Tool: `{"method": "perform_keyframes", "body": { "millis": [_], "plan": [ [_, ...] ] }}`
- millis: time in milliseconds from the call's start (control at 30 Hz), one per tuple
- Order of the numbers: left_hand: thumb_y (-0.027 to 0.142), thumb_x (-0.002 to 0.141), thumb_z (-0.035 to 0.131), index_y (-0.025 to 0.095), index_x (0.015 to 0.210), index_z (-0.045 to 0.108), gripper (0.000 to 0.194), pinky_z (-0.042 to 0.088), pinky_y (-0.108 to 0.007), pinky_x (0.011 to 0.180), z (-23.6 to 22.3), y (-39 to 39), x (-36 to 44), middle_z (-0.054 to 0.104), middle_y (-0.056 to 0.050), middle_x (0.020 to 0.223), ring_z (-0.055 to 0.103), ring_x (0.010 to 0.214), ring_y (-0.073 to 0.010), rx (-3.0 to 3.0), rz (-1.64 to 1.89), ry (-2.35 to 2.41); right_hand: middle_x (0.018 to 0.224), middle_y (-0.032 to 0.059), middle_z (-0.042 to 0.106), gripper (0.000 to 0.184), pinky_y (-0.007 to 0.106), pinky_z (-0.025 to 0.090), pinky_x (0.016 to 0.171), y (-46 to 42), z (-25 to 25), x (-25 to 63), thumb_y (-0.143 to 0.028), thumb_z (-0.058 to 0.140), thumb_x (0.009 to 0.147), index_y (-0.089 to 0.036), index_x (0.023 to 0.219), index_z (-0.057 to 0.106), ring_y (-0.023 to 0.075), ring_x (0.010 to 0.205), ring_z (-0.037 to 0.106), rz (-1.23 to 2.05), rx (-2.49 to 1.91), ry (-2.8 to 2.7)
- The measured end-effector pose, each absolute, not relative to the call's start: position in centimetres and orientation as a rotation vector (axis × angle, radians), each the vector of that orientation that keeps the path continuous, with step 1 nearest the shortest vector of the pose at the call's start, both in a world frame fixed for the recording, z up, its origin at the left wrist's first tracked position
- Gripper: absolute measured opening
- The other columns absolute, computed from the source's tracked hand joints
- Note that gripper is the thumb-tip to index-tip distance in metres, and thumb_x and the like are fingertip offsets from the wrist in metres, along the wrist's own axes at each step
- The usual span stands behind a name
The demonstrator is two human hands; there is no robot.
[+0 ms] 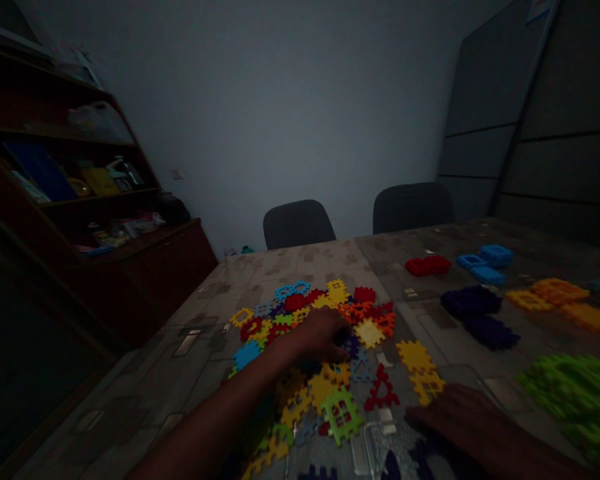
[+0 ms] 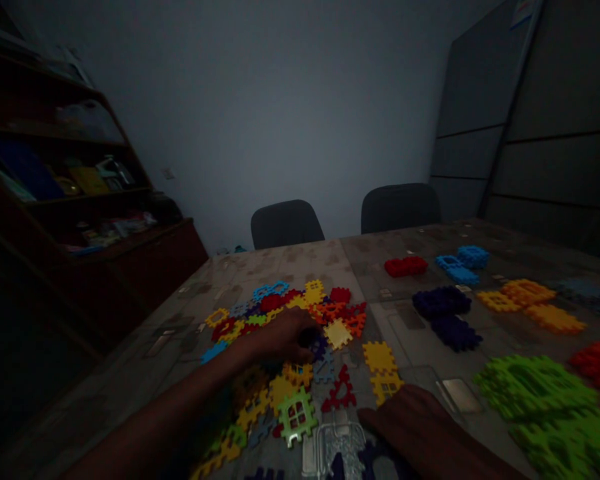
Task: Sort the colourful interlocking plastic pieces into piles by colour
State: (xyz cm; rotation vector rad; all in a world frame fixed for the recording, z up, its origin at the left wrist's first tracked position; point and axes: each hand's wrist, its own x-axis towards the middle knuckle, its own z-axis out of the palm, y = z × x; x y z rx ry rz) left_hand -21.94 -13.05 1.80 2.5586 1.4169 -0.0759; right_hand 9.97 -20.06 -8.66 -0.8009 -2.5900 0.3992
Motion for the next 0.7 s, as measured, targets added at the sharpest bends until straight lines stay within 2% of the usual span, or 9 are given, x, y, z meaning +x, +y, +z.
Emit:
{"method": "perform_keyframes", "body": {
  "millis": [100,233,367,500,567,700],
  "plan": [
    [0.039,0.094,0.08,0.017,0.103,0.073,0.024,0.058,-0.042,0.088,1.8,-12.5,-21.7,0.074,-0.004,0.105,0.071,0.096,-0.0237,2.515,-0.108,1.432,0.103,0.0052,0.08,0.053,0.051,0.053,0.098,-20.2,-8.5,9.9,-0.026,0.068,0.089,-0.037,0.14,0.064,0.0304,0.093,0.073,0.359,-0.786,-2.583],
    [0.039,0.099,0.076,0.017,0.105,0.07,0.024,0.059,-0.042,0.088,1.6,-12.4,-21.9,0.072,-0.005,0.109,0.07,0.097,-0.0227,2.438,0.003,1.472,0.115,0.0082,0.079,0.063,0.052,0.053,0.099,-21.1,-6.8,9.9,-0.031,0.073,0.08,-0.031,0.143,0.062,0.0332,0.102,0.073,0.37,-0.72,-2.588],
    [0.033,0.101,0.074,0.017,0.101,0.07,0.017,0.058,-0.038,0.082,1.9,-13.2,-22.9,0.071,-0.002,0.1,0.069,0.088,-0.0199,2.31,0.248,1.48,0.133,0.0128,0.074,0.078,0.057,0.047,0.11,-22.5,-4.1,9.9,-0.038,0.08,0.073,-0.026,0.147,0.059,0.0398,0.121,0.067,0.431,-0.786,-2.573],
    [0.019,0.094,0.069,0.018,0.093,0.068,0.002,0.051,-0.031,0.078,2.9,-15.2,-24.4,0.067,0.002,0.086,0.066,0.082,-0.0176,2.137,0.547,1.484,0.139,0.0112,0.072,0.073,0.059,0.044,0.114,-23.0,-2.6,9.9,-0.034,0.077,0.077,-0.029,0.148,0.061,0.0409,0.126,0.065,0.475,-0.833,-2.57],
    [0.019,0.09,0.064,0.018,0.096,0.068,0.007,0.048,-0.027,0.077,3.3,-17.0,-25.3,0.066,0.002,0.086,0.064,0.083,-0.0169,2.04,0.665,1.471,0.139,0.0085,0.072,0.071,0.058,0.044,0.115,-22.8,-2.7,10.2,-0.032,0.076,0.08,-0.033,0.149,0.061,0.0393,0.126,0.066,0.497,-0.832,-2.564],
    [0.034,0.088,0.06,0.018,0.104,0.069,0.024,0.045,-0.025,0.068,3.1,-21.9,-26.7,0.06,0.003,0.078,0.059,0.073,-0.0158,1.853,0.775,1.455,0.146,0.0034,0.07,0.076,0.055,0.045,0.118,-22.4,-5.1,11.7,-0.037,0.08,0.082,-0.041,0.154,0.057,0.0387,0.133,0.063,0.553,-0.847,-2.537]
  ]
}}
